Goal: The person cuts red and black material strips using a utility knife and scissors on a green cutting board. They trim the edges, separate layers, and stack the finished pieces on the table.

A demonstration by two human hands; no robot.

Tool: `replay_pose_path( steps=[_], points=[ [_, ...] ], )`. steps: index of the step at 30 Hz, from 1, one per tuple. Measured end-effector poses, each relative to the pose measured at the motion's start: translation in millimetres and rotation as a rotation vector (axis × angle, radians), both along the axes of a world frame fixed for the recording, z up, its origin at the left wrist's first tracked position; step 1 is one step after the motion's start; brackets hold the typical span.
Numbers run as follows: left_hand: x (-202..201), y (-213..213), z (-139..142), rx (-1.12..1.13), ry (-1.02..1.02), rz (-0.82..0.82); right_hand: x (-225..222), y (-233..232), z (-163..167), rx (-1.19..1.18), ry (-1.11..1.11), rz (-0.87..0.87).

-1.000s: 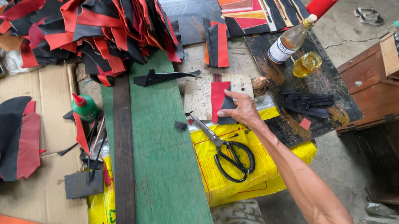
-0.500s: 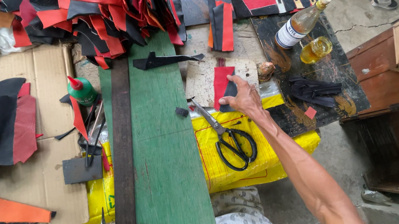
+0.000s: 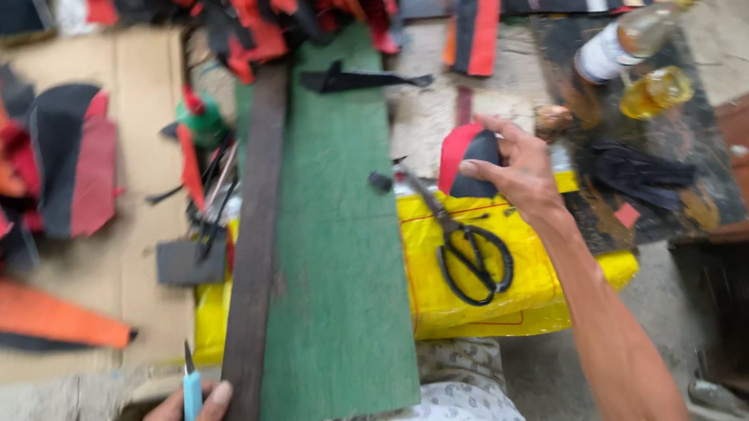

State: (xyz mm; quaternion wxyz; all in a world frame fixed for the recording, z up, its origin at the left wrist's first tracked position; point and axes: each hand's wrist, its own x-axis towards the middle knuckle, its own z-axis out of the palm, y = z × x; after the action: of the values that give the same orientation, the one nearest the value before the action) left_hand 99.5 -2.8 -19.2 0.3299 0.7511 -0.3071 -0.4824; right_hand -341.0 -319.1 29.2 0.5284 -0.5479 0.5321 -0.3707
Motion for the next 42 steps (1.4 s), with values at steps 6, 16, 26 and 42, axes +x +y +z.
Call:
replay_pose_path(
  steps=[6,16,26,42],
  points=[
    [-11,-13,47,-0.020,0.195,0.109,105,31,-4,-0.060,-0.171,0.302],
    [-55,-11,34,-0.107,0.153,0.109,187,13,-42,-0.200,0.299,0.250],
    [-87,1,10,-0.022,0.118,0.166,197,-7,-37,-0.228,0.325,0.361],
    [-97,4,22,0.107,-0.038,0.151,179,3,-22,-0.399,0.439,0.503]
  ],
)
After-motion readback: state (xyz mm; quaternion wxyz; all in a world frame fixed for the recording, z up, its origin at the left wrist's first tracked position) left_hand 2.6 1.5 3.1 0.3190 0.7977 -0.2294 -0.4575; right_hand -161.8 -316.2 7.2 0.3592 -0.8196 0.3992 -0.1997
